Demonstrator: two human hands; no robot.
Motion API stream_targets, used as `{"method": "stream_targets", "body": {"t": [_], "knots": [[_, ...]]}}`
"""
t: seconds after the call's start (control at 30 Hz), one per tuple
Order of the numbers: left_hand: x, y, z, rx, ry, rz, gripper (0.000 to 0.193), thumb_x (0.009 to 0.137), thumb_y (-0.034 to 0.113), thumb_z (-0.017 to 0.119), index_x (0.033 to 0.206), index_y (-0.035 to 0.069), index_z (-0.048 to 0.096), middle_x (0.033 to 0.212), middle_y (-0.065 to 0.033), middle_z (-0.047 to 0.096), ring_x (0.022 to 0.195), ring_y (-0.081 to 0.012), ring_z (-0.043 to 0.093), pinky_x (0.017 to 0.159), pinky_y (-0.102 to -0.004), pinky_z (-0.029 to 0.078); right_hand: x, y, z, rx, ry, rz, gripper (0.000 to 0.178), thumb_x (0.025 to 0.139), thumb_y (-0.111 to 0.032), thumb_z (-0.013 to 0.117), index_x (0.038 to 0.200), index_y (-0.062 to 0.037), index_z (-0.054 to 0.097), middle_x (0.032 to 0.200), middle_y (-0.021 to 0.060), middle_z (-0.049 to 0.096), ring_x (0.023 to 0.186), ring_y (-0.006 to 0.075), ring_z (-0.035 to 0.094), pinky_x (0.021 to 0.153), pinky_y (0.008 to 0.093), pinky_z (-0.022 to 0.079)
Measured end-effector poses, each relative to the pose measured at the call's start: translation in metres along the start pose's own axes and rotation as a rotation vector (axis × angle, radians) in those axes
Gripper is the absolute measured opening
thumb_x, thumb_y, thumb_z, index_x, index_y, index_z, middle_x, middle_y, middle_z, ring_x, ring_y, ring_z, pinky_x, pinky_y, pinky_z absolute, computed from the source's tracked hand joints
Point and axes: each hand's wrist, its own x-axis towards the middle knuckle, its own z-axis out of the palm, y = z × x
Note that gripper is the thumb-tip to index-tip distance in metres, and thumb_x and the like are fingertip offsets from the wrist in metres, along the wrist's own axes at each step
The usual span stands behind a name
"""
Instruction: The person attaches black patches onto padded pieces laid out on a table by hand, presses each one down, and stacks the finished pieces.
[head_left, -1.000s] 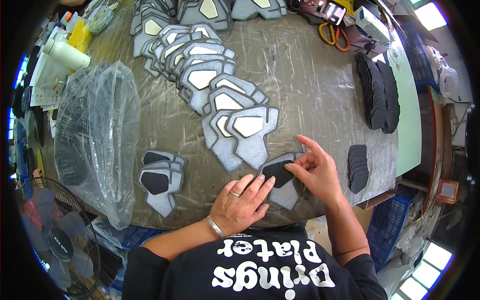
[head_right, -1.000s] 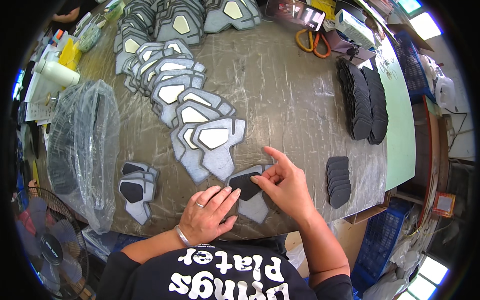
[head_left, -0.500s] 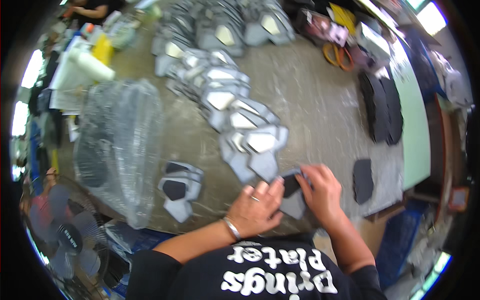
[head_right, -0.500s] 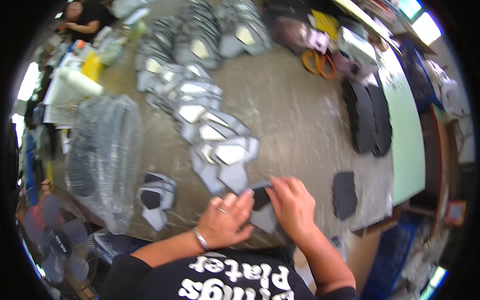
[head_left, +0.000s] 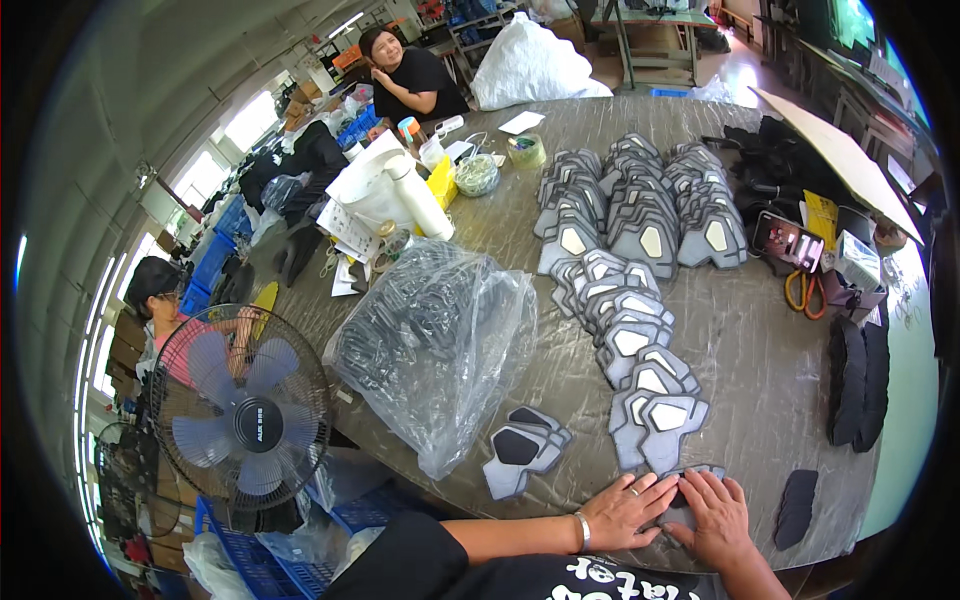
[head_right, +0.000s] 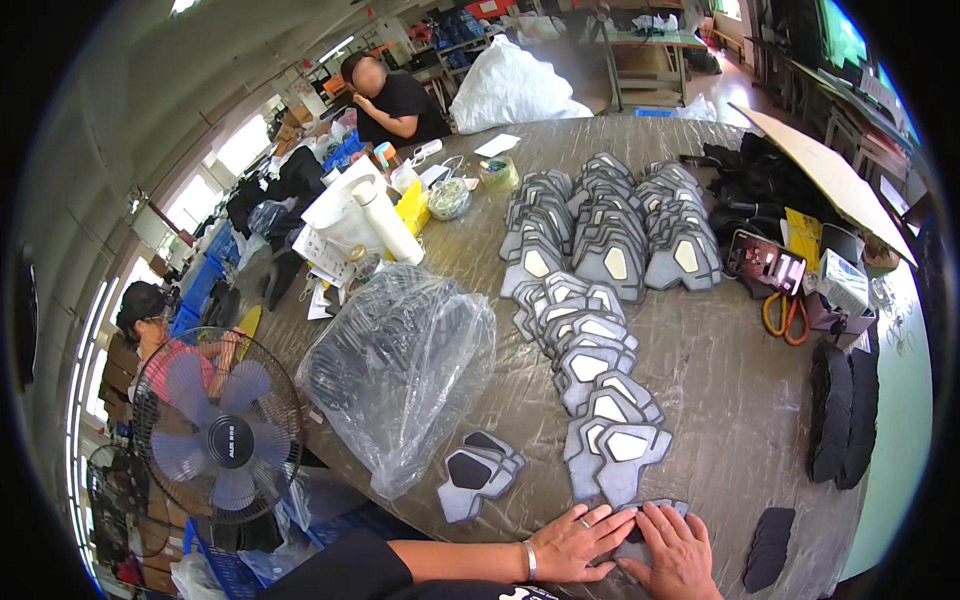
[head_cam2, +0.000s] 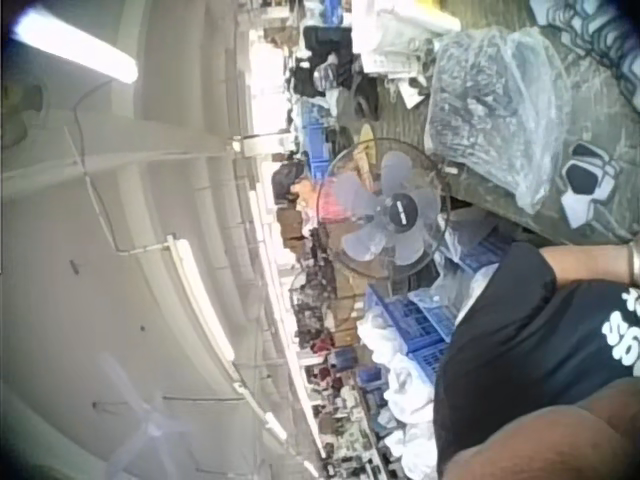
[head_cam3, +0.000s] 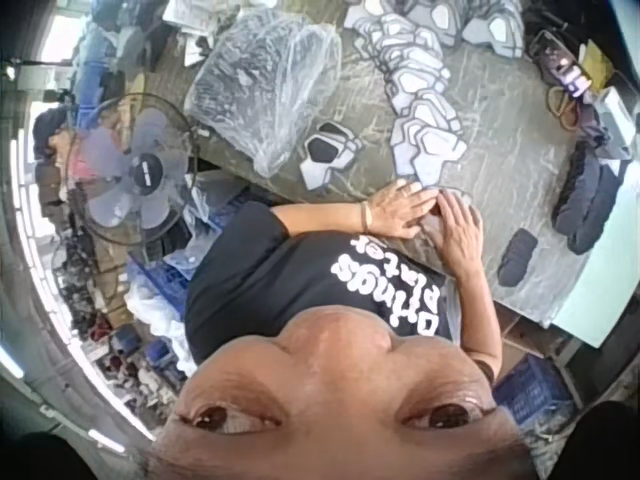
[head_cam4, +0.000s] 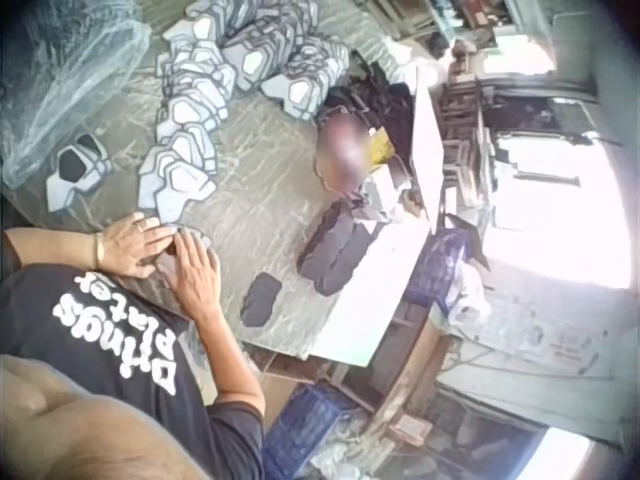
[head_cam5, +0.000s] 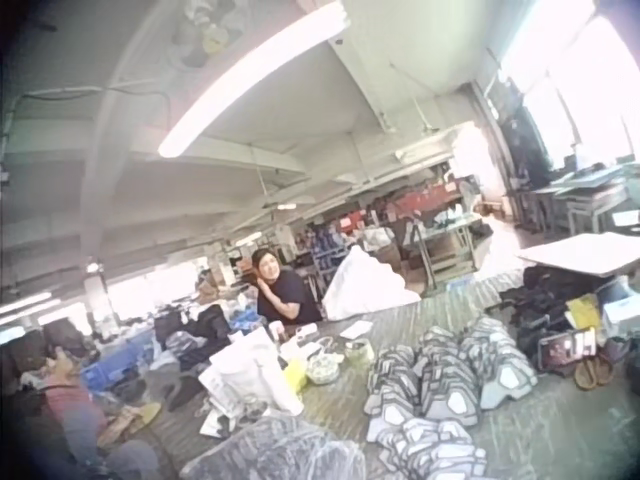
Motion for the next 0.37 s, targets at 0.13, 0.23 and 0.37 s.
{"method": "stream_targets", "body": {"t": [0.13,0.23,0.37], "knots": [[0.001,-0.001,0.001,0.009,-0.03,-0.005,0.066,0.091,0.041,0.058,0.145,0.005,0.042,0.156,-0.0088,0.035,0.123,-0.0243,0.044,0.099,-0.0371,0.037,-0.016,0.007,0.018,-0.058,0.022,-0.019,0.08,0.076,-0.058,0.07,0.137,-0.0089,0.054,0.146,0.0153,0.048,0.137,0.0325,0.042,0.112,0.0565,0.027],[0.0,0.001,-0.004,0.023,0.009,0.004,0.067,0.092,0.042,0.058,0.147,0.008,0.041,0.157,-0.0069,0.035,0.123,-0.0234,0.043,0.1,-0.0363,0.036,-0.034,0.009,0.028,-0.097,0.027,-0.026,0.08,0.074,-0.061,0.071,0.135,-0.0118,0.057,0.147,0.0196,0.045,0.137,0.0369,0.042,0.111,0.0624,0.025],[-0.003,0.001,-0.003,0.038,-0.003,-0.013,0.07,0.092,0.044,0.058,0.15,0.01,0.039,0.158,-0.0067,0.034,0.126,-0.0229,0.043,0.104,-0.037,0.033,-0.036,0.008,0.036,-0.106,0.052,-0.02,0.077,0.072,-0.06,0.073,0.133,-0.0143,0.06,0.147,0.0179,0.046,0.136,0.036,0.042,0.112,0.0623,0.024]]}}
